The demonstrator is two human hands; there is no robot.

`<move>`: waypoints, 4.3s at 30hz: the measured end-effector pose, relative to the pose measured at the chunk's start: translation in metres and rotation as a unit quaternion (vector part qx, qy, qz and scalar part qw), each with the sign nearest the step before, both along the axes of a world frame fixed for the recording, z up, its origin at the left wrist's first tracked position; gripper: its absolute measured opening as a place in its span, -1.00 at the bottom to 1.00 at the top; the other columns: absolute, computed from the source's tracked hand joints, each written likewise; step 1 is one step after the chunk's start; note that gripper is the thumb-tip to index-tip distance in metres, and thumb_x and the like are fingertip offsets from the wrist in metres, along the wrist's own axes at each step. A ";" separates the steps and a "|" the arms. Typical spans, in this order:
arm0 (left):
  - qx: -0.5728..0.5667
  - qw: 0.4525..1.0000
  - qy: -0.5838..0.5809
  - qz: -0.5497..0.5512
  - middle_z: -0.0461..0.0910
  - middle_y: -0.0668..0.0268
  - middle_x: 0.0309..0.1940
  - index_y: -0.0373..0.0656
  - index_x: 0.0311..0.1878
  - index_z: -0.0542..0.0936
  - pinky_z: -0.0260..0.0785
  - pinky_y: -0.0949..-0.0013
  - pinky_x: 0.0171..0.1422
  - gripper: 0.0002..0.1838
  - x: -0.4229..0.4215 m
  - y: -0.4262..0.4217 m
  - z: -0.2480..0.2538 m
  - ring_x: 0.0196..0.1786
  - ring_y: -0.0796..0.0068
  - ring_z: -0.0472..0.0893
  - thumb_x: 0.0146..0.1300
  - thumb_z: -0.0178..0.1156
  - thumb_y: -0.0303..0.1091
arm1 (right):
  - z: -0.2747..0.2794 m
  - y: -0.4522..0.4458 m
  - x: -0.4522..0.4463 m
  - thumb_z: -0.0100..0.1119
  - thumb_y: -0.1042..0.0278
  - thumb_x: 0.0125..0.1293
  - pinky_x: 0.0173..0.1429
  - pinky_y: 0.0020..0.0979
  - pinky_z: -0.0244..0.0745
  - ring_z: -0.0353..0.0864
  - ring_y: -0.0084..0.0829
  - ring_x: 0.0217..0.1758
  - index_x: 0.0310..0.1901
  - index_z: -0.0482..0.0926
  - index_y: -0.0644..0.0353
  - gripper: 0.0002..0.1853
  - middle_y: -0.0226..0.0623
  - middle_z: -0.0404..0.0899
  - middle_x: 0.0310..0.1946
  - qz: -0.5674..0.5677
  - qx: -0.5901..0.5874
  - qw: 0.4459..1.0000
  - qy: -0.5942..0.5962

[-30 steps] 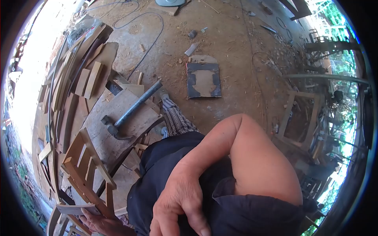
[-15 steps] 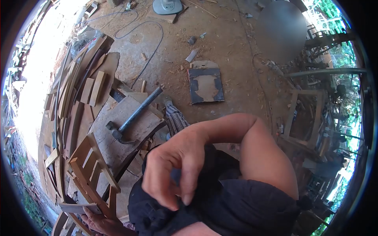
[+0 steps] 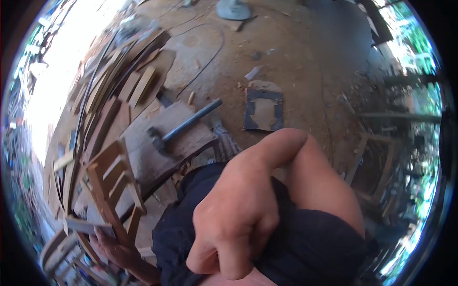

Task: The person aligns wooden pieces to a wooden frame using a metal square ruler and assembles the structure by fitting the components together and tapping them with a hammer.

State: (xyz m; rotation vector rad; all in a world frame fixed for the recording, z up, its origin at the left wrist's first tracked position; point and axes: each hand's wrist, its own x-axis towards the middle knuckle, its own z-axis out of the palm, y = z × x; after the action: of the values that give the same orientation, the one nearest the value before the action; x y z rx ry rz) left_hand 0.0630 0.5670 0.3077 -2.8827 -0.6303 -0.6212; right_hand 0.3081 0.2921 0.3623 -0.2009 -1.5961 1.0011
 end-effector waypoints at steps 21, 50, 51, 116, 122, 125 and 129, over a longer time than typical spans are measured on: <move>-0.578 0.741 -0.307 0.152 0.50 0.15 -0.30 -0.36 -0.05 0.38 0.30 0.44 0.02 -0.75 0.013 0.017 0.006 -0.20 0.47 0.48 0.37 0.00 -0.34 | -0.039 0.084 -0.055 0.16 0.37 0.24 -0.36 -0.22 0.32 0.46 -0.13 -0.37 -0.56 0.36 0.18 -0.74 -0.18 0.33 -0.39 0.111 -0.106 0.930 0.334; -0.602 0.689 -0.378 0.142 0.51 0.37 -0.36 -0.23 -0.07 0.41 0.38 0.56 -0.21 -0.85 0.032 -0.015 0.010 -0.35 0.66 0.53 0.36 0.02 -0.40 | -0.034 0.073 -0.071 0.18 -0.24 0.16 -0.14 -0.29 0.26 0.31 -0.21 -0.28 -0.43 0.42 0.26 -0.42 -0.19 0.33 -0.33 0.165 -0.138 0.945 0.248; -0.586 0.693 -0.389 0.158 0.51 0.37 -0.36 -0.23 -0.07 0.41 0.38 0.56 -0.21 -0.85 0.035 -0.018 0.009 -0.35 0.66 0.53 0.36 0.02 -0.40 | -0.027 0.072 -0.067 0.18 -0.24 0.16 -0.14 -0.29 0.26 0.31 -0.21 -0.28 -0.43 0.42 0.26 -0.42 -0.19 0.33 -0.33 0.190 -0.134 0.940 0.249; -0.688 0.653 -0.304 0.085 0.59 0.29 -0.27 -0.25 -0.02 0.44 0.43 0.59 -0.32 -0.75 0.047 0.053 0.019 -0.32 0.66 0.59 0.37 0.09 -0.29 | -0.103 0.171 -0.052 0.43 0.46 0.02 -0.14 -0.47 0.54 0.61 -0.48 -0.23 -0.05 0.49 0.28 -0.56 -0.26 0.58 -0.25 -0.478 -0.210 0.840 -0.147; -0.671 0.676 -0.284 0.107 0.58 0.29 -0.26 -0.25 -0.05 0.44 0.45 0.56 -0.30 -0.78 0.044 0.054 0.015 -0.29 0.64 0.60 0.38 0.08 -0.31 | -0.114 0.195 -0.080 0.39 0.42 -0.01 -0.28 -0.31 0.55 0.64 -0.18 -0.32 -0.07 0.45 0.26 -0.55 -0.11 0.55 -0.32 -0.466 -0.168 0.828 -0.262; -0.670 0.681 -0.273 0.117 0.58 0.30 -0.25 -0.27 -0.05 0.44 0.44 0.56 -0.30 -0.78 0.041 0.052 0.013 -0.28 0.62 0.60 0.38 0.07 -0.31 | -0.110 0.201 -0.086 0.41 0.40 -0.02 -0.31 -0.33 0.55 0.64 -0.23 -0.37 -0.04 0.44 0.25 -0.52 -0.12 0.55 -0.30 -0.458 -0.207 0.816 -0.287; -0.672 0.678 -0.282 0.101 0.58 0.30 -0.24 -0.27 -0.05 0.44 0.44 0.54 -0.27 -0.76 0.038 0.055 0.010 -0.25 0.61 0.59 0.39 0.07 -0.29 | -0.113 0.209 -0.094 0.43 0.43 0.02 -0.35 -0.49 0.48 0.55 -0.57 -0.45 -0.05 0.49 0.24 -0.56 -0.33 0.60 -0.45 -0.462 -0.224 0.824 -0.240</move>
State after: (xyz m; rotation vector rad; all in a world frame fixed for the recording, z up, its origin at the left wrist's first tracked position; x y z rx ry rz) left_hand 0.1013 0.6216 0.3181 -3.5738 -2.3050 -1.5319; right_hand 0.2141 0.5010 0.2498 -1.5027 -1.3760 0.5234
